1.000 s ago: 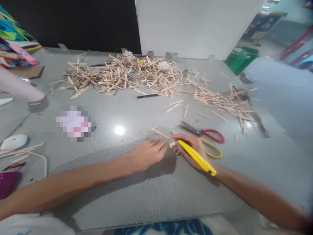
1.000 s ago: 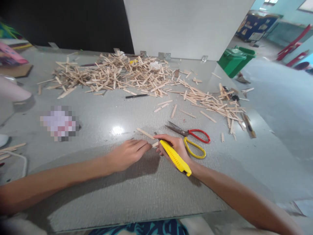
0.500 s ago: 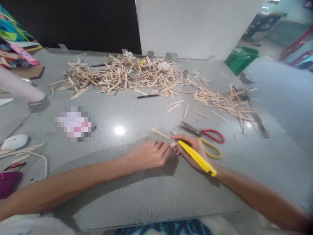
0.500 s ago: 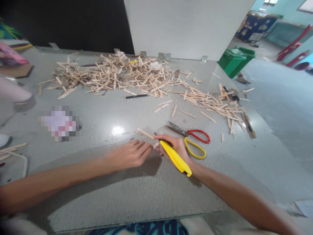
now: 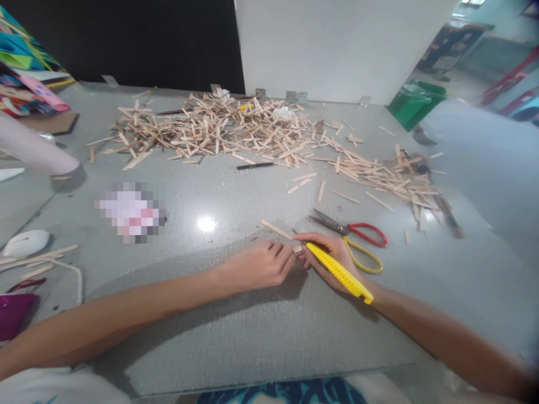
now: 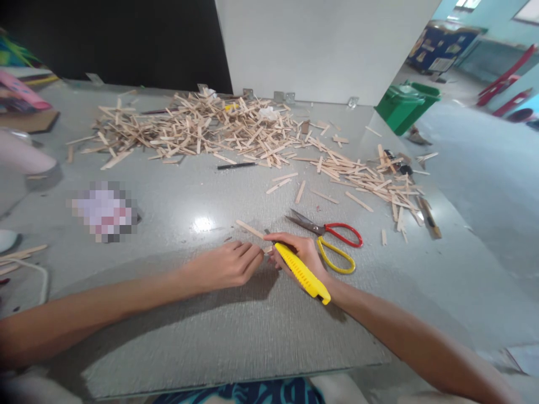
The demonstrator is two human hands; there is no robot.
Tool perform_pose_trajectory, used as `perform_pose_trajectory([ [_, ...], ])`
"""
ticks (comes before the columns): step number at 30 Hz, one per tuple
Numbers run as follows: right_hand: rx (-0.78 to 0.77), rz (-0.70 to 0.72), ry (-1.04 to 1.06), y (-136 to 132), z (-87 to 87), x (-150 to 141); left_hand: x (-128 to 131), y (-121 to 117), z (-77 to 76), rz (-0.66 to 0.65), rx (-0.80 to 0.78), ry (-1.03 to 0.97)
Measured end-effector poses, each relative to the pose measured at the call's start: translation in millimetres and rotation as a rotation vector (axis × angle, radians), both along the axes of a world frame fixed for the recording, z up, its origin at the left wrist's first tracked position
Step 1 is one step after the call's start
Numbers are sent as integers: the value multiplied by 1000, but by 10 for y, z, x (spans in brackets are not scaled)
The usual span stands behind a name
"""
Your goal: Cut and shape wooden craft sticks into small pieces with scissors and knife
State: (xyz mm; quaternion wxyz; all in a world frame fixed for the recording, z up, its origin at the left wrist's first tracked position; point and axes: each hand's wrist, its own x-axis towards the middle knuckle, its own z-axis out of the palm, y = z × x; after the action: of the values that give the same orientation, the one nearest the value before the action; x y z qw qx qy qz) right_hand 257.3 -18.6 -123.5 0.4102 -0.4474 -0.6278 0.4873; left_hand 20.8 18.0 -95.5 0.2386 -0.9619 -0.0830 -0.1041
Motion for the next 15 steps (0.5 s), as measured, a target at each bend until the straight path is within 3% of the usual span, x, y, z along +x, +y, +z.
perform_pose_trajectory([
  [15, -5, 17, -44, -1, 52, 2, -1, -15, -1, 21, 15, 2],
])
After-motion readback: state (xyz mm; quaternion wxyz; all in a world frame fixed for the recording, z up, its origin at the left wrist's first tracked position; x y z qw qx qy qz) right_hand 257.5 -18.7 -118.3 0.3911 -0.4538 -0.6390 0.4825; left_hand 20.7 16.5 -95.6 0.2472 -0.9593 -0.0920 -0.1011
